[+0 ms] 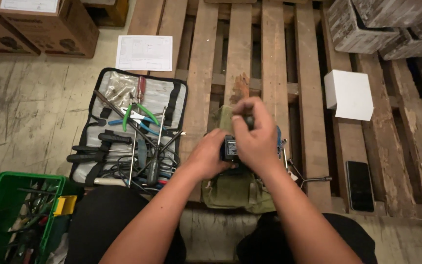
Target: Reassembling a blue pump housing by aligning a gasket and cover plate, then tightening bolts with a T-handle wrench.
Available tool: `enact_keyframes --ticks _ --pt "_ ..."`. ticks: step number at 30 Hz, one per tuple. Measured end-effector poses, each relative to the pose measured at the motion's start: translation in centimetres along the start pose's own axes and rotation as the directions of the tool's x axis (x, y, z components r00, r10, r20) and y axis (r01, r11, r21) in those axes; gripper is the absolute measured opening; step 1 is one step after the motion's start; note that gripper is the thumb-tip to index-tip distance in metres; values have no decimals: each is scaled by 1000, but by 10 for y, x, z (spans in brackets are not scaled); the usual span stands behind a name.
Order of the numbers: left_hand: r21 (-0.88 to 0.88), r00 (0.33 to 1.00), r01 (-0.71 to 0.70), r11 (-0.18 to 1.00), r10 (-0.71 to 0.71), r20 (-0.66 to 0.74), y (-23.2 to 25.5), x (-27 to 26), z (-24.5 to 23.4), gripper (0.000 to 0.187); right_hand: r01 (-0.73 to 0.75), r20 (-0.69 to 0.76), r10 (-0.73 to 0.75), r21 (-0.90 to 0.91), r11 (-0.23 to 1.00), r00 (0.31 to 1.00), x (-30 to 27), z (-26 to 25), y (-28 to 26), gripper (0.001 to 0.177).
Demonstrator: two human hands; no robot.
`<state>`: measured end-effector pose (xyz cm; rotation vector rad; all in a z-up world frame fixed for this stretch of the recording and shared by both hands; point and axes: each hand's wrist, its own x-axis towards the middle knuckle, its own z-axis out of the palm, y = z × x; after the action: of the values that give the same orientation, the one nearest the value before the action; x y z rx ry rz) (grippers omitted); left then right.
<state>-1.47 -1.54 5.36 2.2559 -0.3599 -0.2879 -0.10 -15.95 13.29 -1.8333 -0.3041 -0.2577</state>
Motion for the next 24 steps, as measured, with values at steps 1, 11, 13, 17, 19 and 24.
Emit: enact_keyframes --ticks 1,11,13,17,19,24 --pt "1 1000 1 1000 -1 2 0 -2 1 67 -2 -1 2 1 1000 1000 1 -1 5 13" --pt "-25 999 -36 999 36 3 2 -6 -3 69 -25 210 138 -465 885 968 11 -16 -35 27" --pt "-18 999 -41 999 40 -2 1 -4 -2 69 95 235 122 -735 671 964 10 -22 -50 42" --pt "-16 999 -38 999 38 3 -4 1 1 74 -93 156 285 -711 697 946 -6 -33 -49 29" --pt "-16 1000 -28 999 28 7 -6 2 2 75 103 186 28 -656 748 982 -12 -40 -41 26" --pt "-10 1000 -21 1000 21 3 -1 2 0 75 87 286 -33 -178 980 958 -7 -42 -44 33"
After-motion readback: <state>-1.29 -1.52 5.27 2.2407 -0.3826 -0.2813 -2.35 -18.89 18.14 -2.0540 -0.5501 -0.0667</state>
